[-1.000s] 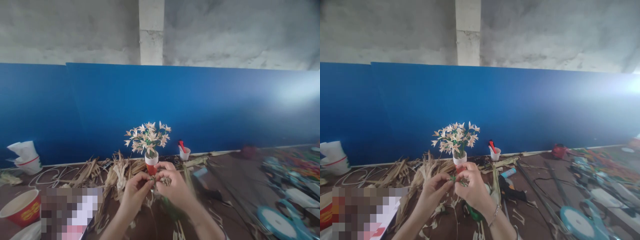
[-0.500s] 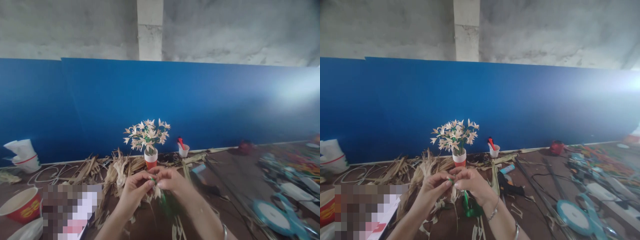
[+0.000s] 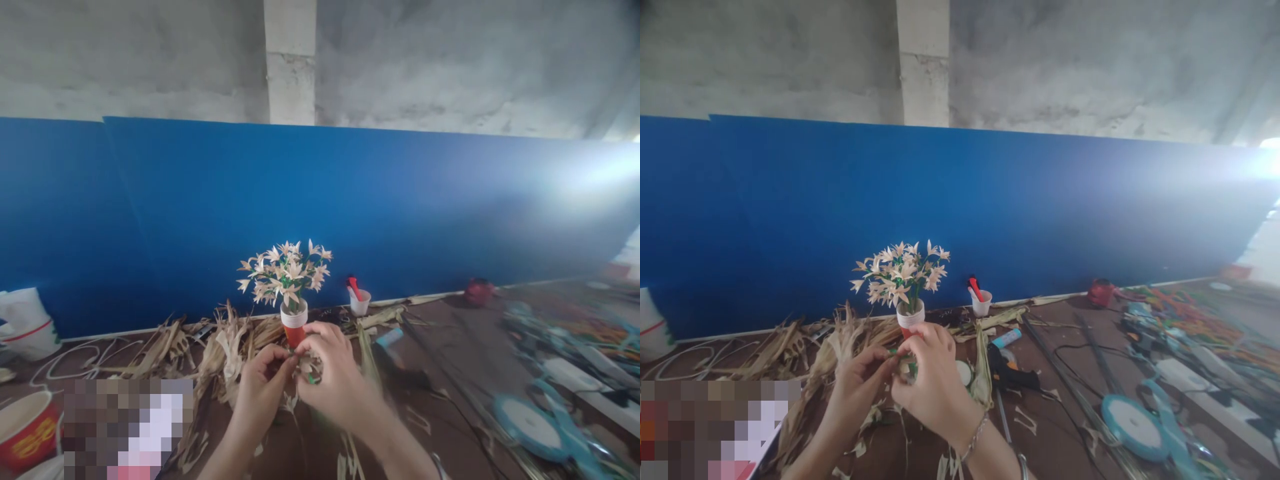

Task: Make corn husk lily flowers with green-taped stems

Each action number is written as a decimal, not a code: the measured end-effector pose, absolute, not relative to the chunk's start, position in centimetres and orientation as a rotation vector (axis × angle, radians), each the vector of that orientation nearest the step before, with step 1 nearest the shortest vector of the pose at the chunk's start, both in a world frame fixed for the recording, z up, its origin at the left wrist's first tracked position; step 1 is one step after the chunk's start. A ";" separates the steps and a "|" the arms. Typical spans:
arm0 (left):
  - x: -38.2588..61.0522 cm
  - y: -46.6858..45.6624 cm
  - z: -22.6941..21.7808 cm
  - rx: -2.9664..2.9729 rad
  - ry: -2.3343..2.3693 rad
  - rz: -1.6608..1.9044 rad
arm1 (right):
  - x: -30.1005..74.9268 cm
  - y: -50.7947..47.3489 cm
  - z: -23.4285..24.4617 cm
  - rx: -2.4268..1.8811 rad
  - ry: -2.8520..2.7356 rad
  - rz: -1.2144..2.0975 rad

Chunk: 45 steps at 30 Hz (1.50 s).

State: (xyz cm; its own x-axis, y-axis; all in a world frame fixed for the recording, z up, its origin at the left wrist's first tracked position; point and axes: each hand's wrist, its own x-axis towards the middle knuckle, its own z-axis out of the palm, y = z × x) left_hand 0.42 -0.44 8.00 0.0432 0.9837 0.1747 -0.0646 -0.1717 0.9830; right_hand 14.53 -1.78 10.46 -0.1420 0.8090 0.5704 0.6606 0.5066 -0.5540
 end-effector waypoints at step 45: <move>-0.4 -1.4 9.8 1.242 0.812 1.211 | 15.8 -0.7 10.8 -0.929 -1.548 1.385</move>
State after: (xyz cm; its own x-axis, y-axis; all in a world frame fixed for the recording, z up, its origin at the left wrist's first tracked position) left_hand -0.45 -1.42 9.81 0.2250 0.9628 0.1498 -0.2274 -0.0976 0.9689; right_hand 15.85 -0.73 10.79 -0.3734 0.9213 0.1089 -0.0058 0.1151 -0.9933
